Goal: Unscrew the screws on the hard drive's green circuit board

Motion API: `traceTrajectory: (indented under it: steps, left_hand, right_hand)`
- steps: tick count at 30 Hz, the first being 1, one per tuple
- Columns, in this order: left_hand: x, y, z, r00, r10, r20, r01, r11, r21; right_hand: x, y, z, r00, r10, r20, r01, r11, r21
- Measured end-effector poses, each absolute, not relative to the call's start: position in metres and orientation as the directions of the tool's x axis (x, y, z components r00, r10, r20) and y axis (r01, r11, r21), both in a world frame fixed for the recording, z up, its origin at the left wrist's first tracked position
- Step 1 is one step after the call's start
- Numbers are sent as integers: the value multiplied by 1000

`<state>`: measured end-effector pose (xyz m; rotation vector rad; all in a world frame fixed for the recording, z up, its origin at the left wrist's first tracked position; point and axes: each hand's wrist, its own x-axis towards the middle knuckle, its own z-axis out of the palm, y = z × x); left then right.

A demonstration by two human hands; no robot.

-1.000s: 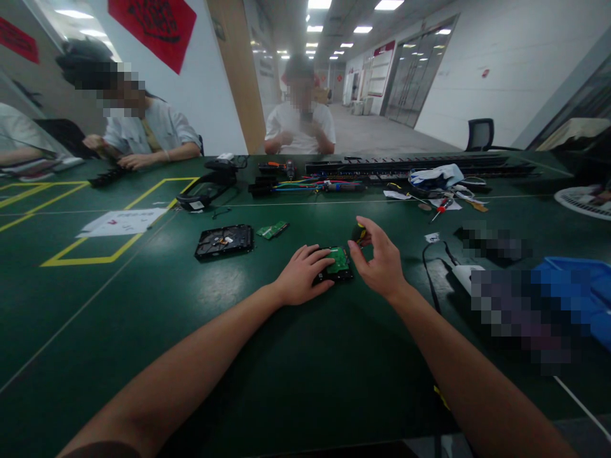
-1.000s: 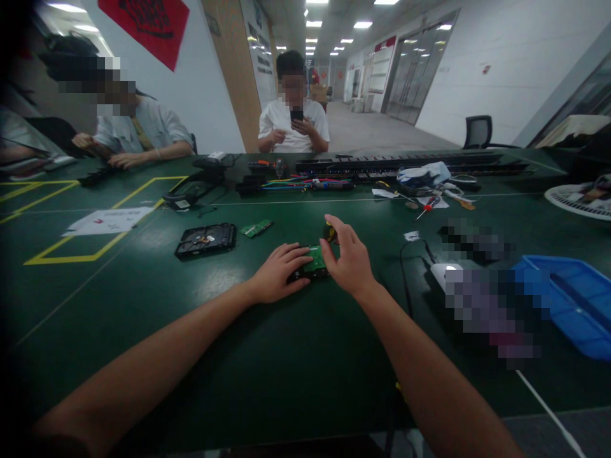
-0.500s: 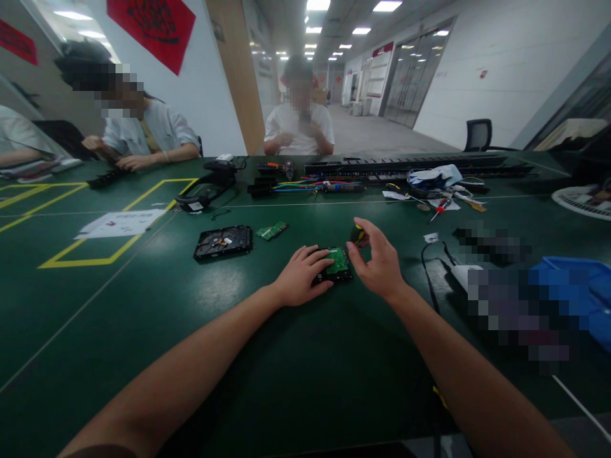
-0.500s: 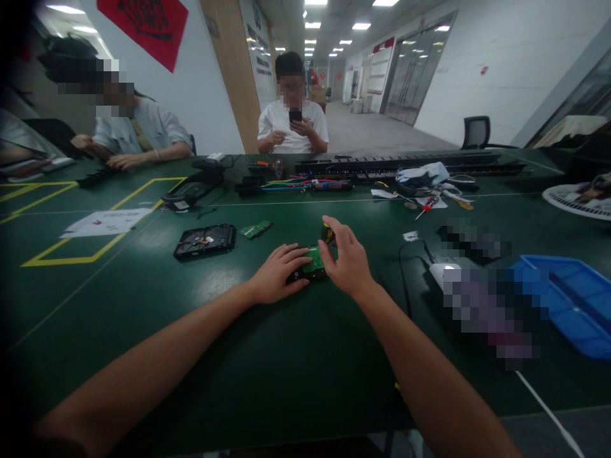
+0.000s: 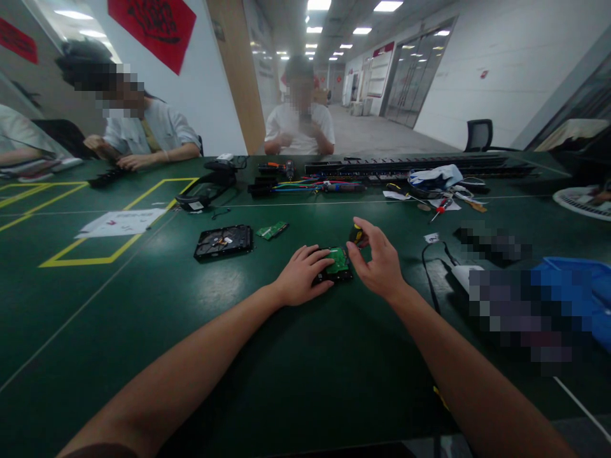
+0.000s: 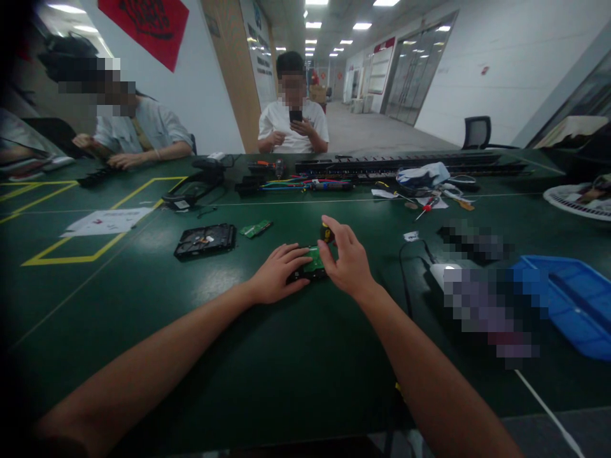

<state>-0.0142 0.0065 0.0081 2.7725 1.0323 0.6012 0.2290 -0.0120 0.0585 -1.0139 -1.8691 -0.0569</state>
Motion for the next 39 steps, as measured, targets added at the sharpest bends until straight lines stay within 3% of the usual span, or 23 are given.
traceTrajectory:
  steps: [39]
  left_hand:
    - [-14,7,8,690,648,323,598,-761,251]
  right_hand:
    - [229,-12,57,-144,606,782,680,634,-367]
